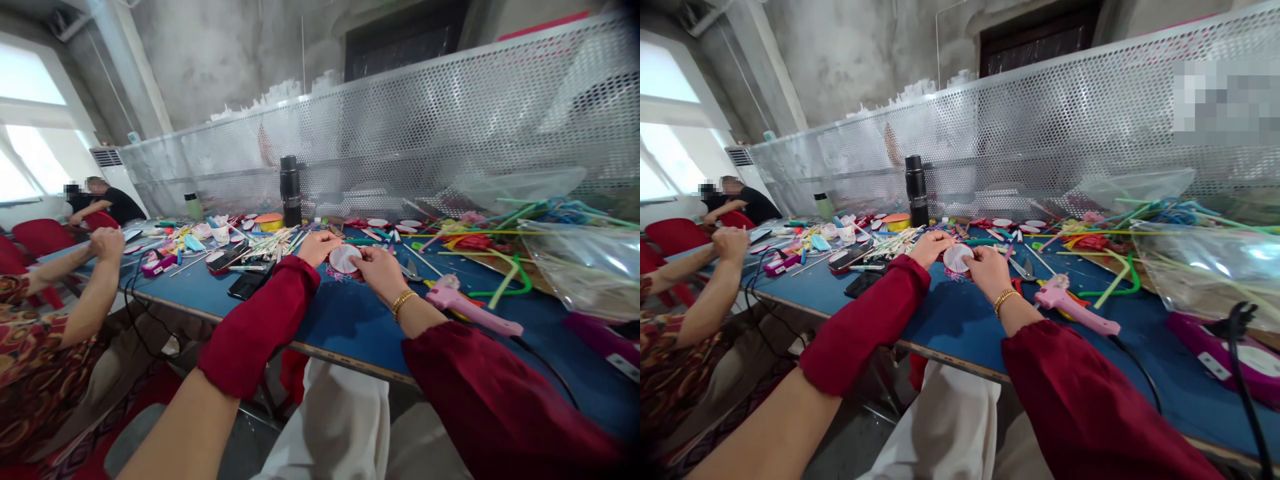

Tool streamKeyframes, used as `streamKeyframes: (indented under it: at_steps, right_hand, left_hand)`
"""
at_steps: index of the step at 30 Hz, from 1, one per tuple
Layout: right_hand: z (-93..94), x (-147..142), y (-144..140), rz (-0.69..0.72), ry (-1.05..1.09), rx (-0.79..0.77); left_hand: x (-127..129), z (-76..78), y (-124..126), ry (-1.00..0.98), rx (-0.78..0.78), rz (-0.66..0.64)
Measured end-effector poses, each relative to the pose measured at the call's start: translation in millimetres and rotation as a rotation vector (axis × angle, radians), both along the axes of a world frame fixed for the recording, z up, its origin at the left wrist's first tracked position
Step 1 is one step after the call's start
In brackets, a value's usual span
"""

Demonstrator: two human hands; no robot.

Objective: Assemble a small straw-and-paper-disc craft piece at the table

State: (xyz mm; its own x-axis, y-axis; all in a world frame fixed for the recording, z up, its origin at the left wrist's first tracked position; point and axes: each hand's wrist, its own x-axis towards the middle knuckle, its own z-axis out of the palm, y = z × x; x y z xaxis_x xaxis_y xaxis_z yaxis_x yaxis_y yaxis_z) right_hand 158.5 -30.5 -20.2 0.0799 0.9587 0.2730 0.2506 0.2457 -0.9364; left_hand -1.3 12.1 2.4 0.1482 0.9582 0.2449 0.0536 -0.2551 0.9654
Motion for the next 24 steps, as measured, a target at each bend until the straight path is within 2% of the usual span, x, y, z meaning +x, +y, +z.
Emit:
streamKeyframes:
  at_steps: [4, 7, 9, 12, 16, 20, 24]
  right_hand:
    - [2.2, -1.6, 0.6, 0.017, 0.101, -0.046]
    - [4.5, -1.7, 1.6, -0.011, 0.204, -0.098]
    - [5.9, -1.0, 2.0, -0.040, 0.281, -0.103]
    - [8.2, 0.0, 1.7, -0.067, 0.401, -0.083]
    - [12.6, 0.3, -0.9, -0.071, 0.473, -0.123]
    - [15.0, 1.1, -1.8, -0.066, 0.503, -0.177]
    - [11.2, 3.9, 2.7, -0.034, 0.490, -0.179]
  left_hand:
    - [-0.8, -2.2, 1.6, -0.047, -0.020, -0.031]
    - [-1.2, -4.2, 2.7, -0.068, -0.019, -0.127]
    - [-1.6, -5.9, 3.9, -0.027, 0.064, -0.214]
    - [-2.3, -9.3, 6.9, 0.106, 0.291, -0.286]
    - [-3.3, -12.8, 9.6, 0.269, 0.449, -0.285]
    - [-3.4, -12.3, 6.5, 0.335, 0.471, -0.264]
    - [-2.8, -11.4, 3.2, 0.341, 0.431, -0.223]
